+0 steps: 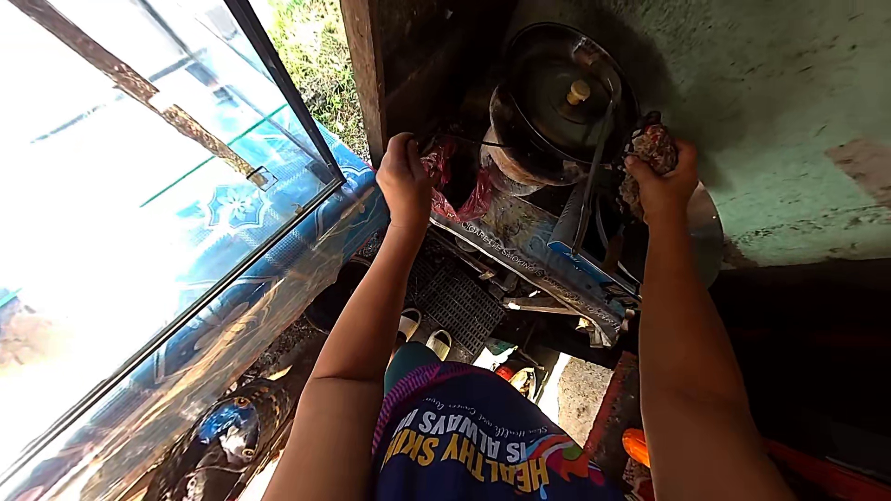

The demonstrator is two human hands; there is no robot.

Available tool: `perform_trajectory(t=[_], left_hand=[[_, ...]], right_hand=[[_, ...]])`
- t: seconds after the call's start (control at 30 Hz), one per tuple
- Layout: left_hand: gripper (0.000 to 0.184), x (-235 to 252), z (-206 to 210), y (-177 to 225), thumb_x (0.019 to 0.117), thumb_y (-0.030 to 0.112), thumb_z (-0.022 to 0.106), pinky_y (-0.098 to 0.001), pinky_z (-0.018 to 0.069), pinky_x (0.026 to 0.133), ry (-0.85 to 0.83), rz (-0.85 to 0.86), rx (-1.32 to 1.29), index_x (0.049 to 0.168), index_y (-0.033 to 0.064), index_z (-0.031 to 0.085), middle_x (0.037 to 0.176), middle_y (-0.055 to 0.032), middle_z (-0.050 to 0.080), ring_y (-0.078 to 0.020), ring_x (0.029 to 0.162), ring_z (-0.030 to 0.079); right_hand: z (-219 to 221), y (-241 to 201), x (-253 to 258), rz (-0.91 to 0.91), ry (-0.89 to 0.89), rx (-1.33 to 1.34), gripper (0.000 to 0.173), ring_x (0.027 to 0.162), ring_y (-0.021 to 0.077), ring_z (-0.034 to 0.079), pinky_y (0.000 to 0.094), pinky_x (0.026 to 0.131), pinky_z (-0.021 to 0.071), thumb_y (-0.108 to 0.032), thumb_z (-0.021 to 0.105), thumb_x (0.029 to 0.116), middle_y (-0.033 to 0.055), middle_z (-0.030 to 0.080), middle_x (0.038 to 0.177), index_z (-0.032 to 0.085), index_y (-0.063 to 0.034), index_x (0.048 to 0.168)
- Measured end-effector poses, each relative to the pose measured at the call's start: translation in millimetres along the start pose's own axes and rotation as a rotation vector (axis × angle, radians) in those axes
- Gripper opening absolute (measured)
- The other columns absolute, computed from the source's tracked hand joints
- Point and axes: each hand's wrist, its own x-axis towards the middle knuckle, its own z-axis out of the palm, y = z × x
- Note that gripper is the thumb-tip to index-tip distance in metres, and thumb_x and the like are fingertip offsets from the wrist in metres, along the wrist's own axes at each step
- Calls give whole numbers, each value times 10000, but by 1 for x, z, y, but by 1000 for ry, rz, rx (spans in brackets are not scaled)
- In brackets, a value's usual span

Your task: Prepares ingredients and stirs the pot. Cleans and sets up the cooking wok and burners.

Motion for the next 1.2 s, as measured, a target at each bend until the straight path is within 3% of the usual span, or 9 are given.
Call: perform_trajectory(t=[0.07, 0.23, 0.5, 0.57, 0.7, 0.93, 1.1, 1.2], left_hand=[[249, -2, 11, 1, 1040, 47, 494, -389, 565, 872, 64, 83, 28, 1130, -61, 699, 1009, -207, 741, -288, 941, 731], [232, -14, 22, -5, 1033, 24, 510, -350, 575, 828, 154, 183, 47, 1114, -50, 714, 998, -202, 743, -278, 929, 737], [225, -24, -8, 14, 1023, -2, 508, -308, 565, 828, 126, 241, 50, 1112, -57, 707, 992, -201, 742, -249, 914, 733], [220, -16, -10, 20, 1032, 23, 516, -326, 576, 821, 78, 304, 50, 1115, -53, 705, 1002, -201, 746, -262, 921, 742], [215, 10, -4, 42, 1003, 22, 546, -438, 585, 658, -53, 537, 89, 1100, -41, 727, 918, -202, 739, -333, 799, 740], [238, 40, 11, 101, 951, -28, 560, -424, 530, 543, -203, 953, 187, 1084, 20, 751, 849, -162, 721, -336, 734, 715], [195, 13, 25, 129, 958, -43, 548, -425, 518, 531, -395, 1164, 193, 1030, -5, 725, 863, -152, 716, -329, 724, 702], [203, -23, 34, 124, 934, -51, 562, -386, 491, 506, -407, 1233, 213, 1031, 14, 728, 903, -111, 735, -280, 704, 689]], right_hand=[[0, 1, 0, -7, -12, 20, 670, 1223, 246, 611, 405, 1048, 496, -205, 797, 873, 240, 598, 1343, 484, 16, 1423], [2, 8, -5, -15, -20, 64, 696, 1233, 242, 602, 393, 1054, 494, -199, 795, 871, 247, 581, 1360, 457, 32, 1435], [2, 11, -6, 5, -11, 48, 683, 1232, 250, 603, 406, 1057, 488, -199, 798, 873, 244, 585, 1355, 464, 21, 1426], [1, 10, -5, 7, -15, 40, 674, 1241, 256, 598, 410, 1064, 482, -189, 794, 878, 250, 582, 1362, 468, 23, 1430], [0, 10, -2, 1, -15, 36, 677, 1234, 253, 604, 415, 1060, 485, -192, 803, 866, 240, 594, 1346, 476, 14, 1422], [0, 11, -3, 19, -18, -5, 690, 1260, 292, 597, 461, 1077, 470, -220, 803, 875, 250, 597, 1360, 478, 1, 1442], [0, 12, -3, -5, -18, 23, 674, 1249, 283, 601, 445, 1071, 475, -200, 800, 877, 251, 596, 1358, 487, 13, 1434], [2, 13, -4, -20, -17, 71, 673, 1238, 243, 600, 397, 1058, 491, -165, 793, 872, 237, 584, 1362, 470, 19, 1433]])
